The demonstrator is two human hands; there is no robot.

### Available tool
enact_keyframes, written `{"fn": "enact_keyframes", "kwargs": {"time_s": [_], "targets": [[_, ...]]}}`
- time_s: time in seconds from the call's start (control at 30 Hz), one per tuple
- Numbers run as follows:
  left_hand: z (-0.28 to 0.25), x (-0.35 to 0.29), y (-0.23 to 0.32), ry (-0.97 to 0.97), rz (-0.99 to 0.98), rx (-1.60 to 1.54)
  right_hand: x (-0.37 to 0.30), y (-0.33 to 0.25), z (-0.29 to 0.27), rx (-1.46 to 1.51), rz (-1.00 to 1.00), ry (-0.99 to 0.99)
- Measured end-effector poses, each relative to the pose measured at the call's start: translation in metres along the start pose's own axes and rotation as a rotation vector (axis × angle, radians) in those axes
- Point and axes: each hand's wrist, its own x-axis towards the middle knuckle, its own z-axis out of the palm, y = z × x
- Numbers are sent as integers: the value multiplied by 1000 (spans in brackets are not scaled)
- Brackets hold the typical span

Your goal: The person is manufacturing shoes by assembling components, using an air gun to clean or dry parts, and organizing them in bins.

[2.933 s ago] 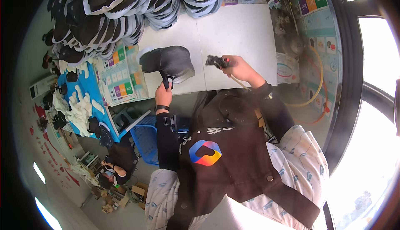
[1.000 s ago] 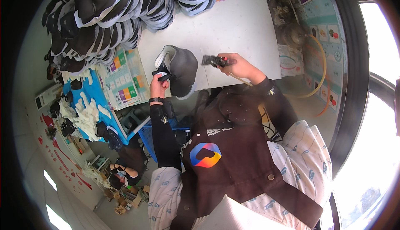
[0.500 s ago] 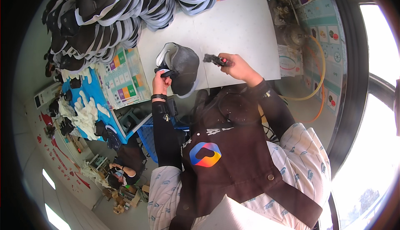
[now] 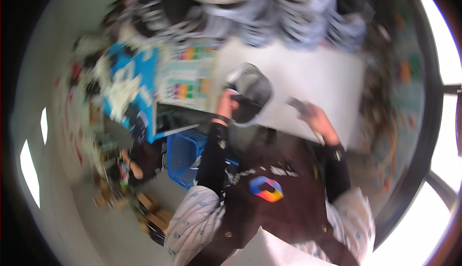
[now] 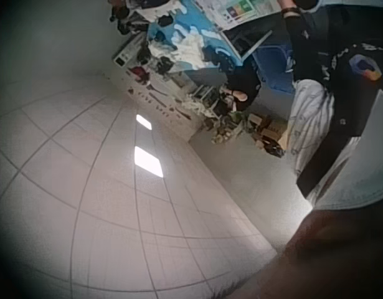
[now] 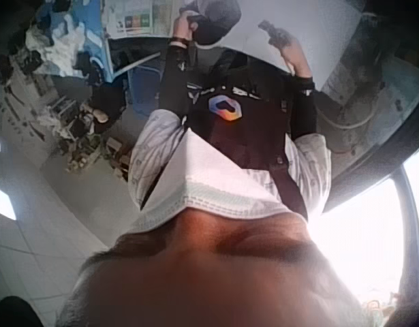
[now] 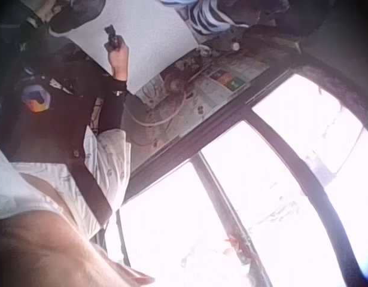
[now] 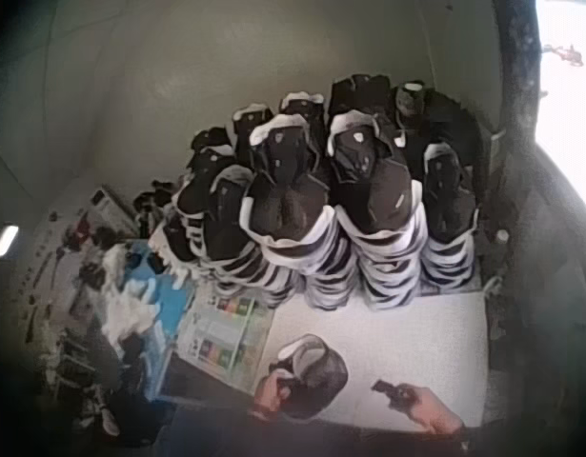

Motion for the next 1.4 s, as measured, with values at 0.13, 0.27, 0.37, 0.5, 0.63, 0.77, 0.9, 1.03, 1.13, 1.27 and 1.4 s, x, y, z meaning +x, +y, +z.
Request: {"fn": "enact_keyframes", "kwargs": {"time_s": [0.13, 0.27, 0.37, 0.5, 0.63, 0.77, 0.9, 1.03, 1.13, 1.27, 1.4], "targets": [[-48, -53, 32, 115, -64, -173, 5, 39, -22, -544, 73, 381], [-125, -94, 11, 200, -90, -281, 38, 74, -44, -775, 42, 391], [-165, -107, -12, 318, -77, -437, 50, 42, -33, -919, -36, 388], [-223, -73, -53, 459, -148, -699, 67, -2, 2, -997, -48, 275], [-286, -20, -57, 534, -195, -731, 87, 4, 49, -1036, -72, 199], [-378, 29, -62, 617, -110, -784, 87, -15, 122, -1072, -28, 194], [-524, 63, -62, 748, -44, -771, 106, -55, 204, -1047, 50, 71], [-674, 99, -44, 911, -12, -659, 131, -106, 280, -1060, 32, -35], [-742, 113, -41, 1033, -40, -720, 154, -141, 325, -1060, 30, -53], [-763, 61, -60, 1104, 126, -811, 203, -156, 392, -894, -58, -231], [-727, -21, -95, 1042, 176, -871, 280, -140, 499, -793, -353, -514]]}}
